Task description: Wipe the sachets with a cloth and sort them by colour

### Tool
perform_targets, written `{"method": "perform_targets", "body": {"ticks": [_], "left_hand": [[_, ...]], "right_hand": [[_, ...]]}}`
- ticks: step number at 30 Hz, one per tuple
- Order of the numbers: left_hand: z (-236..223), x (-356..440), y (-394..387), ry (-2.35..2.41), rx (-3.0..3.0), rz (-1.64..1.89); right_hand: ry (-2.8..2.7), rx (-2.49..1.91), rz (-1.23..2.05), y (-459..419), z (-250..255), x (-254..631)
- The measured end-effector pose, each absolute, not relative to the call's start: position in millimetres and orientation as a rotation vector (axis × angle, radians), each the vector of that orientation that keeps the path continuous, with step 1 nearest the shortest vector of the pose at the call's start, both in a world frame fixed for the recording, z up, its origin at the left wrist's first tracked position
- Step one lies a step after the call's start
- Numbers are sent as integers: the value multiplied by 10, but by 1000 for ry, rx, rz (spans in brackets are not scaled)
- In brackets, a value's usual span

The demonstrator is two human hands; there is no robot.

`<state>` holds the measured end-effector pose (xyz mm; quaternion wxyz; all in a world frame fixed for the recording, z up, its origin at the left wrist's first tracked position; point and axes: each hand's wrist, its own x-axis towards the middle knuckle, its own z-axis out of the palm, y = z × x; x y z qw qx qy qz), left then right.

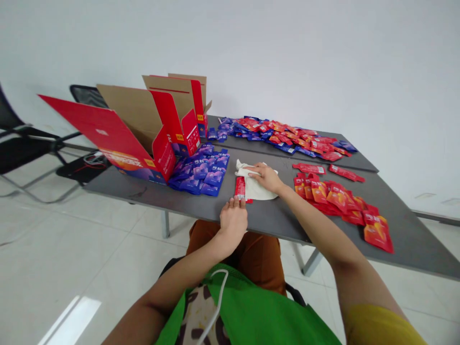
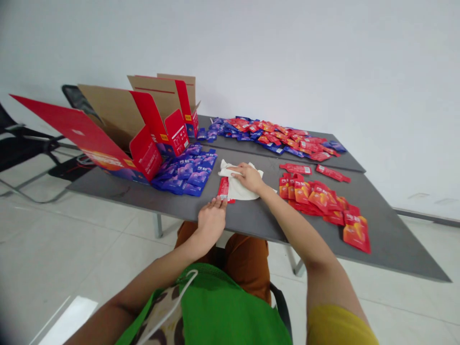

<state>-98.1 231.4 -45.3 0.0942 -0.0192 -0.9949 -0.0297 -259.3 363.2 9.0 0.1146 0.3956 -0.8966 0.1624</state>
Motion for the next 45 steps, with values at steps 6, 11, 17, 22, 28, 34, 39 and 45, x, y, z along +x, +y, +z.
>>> {"method": "perform_targets", "body": {"ticks": [6, 11, 17, 22, 28, 34, 39, 45], "left_hand": [[-425, -943, 2324, -2904, -70, -70], [-427, -935, 2326, -2865, -85, -42], [-438, -950, 2325, -2924, -63, -87], [-362, -972, 2403, -2873, 30, -115], [-206, -1129, 2576, -2790, 134, -235], [-99, -1286, 2431, -2764, 280, -378], [-137, -1460, 2031, -2674, 110, -861], [-469, -1644, 1902, -2207, -232, -1786]], "right_hand": [[-2510, 1719, 593, 3851, -58, -2072], [-2608, 1566, 458, 3722, -170, -2109], [-2775, 905, 94, 3488, -57, -2537], [-2812, 685, 33, 3519, 31, -2766], [-2609, 998, 372, 3734, -7, -2590], [-2196, 1265, 970, 3854, 90, -2176], [-2050, 1354, 1090, 3773, 56, -1874], [-2058, 1421, 978, 3576, -362, -1834]]}}
